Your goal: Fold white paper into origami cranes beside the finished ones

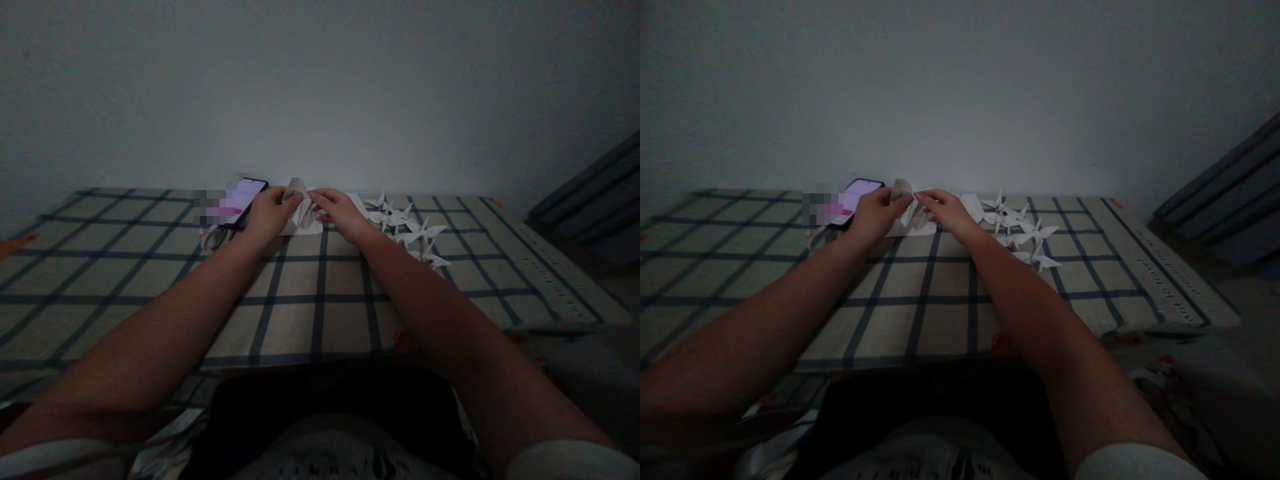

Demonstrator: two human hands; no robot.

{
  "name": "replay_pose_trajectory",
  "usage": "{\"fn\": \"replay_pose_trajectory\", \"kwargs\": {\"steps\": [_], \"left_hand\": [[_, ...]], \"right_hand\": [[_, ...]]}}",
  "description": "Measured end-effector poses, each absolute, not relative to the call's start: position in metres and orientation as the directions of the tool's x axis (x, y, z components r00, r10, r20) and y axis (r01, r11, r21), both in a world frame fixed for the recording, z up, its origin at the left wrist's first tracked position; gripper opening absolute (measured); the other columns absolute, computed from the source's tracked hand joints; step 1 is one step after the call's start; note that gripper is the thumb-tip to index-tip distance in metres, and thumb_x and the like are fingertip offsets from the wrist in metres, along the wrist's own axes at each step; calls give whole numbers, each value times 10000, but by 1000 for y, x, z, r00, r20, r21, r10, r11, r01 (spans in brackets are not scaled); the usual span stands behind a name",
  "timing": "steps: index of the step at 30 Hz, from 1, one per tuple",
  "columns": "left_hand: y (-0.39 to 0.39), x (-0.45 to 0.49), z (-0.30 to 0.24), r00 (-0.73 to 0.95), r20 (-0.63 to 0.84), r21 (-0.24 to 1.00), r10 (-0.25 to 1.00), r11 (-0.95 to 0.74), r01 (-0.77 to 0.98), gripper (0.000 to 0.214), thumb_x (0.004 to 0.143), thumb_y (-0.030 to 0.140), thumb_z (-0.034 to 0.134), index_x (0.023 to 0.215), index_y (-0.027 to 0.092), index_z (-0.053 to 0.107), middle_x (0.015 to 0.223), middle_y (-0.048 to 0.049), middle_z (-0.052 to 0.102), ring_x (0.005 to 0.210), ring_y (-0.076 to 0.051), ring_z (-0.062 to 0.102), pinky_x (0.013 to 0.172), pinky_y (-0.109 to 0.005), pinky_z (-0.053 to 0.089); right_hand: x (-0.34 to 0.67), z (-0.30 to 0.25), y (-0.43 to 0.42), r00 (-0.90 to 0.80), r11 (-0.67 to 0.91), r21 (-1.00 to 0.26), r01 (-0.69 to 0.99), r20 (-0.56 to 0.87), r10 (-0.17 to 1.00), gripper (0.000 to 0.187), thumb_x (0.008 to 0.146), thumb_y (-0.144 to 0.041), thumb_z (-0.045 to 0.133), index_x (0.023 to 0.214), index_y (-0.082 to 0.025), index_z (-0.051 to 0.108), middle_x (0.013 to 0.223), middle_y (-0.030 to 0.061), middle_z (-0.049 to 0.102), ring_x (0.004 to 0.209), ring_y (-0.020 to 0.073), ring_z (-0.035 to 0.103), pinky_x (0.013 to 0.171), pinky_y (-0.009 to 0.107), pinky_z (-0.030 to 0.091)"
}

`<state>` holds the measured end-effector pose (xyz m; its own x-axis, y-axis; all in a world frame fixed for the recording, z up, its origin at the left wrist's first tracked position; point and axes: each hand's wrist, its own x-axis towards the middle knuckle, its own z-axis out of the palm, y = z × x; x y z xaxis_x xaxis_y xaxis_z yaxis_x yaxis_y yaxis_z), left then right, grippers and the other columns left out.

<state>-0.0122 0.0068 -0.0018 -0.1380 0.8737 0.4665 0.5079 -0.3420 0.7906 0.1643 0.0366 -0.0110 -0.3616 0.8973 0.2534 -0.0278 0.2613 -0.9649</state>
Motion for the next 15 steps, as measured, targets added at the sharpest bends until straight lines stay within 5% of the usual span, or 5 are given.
{"fn": "replay_pose_trajectory", "kwargs": {"steps": [15], "left_hand": [[9,-10,-6,-112,390,880,914,-335,337,394,743,455,747,999,156,744,943,-76,753,825,-207,656,746,-301,498]], "right_hand": [[168,-12,36,-406,225,-971,-79,238,883,349,869,-527,645,1050,-232,687,1133,44,692,930,139,632,733,252,542]]}}
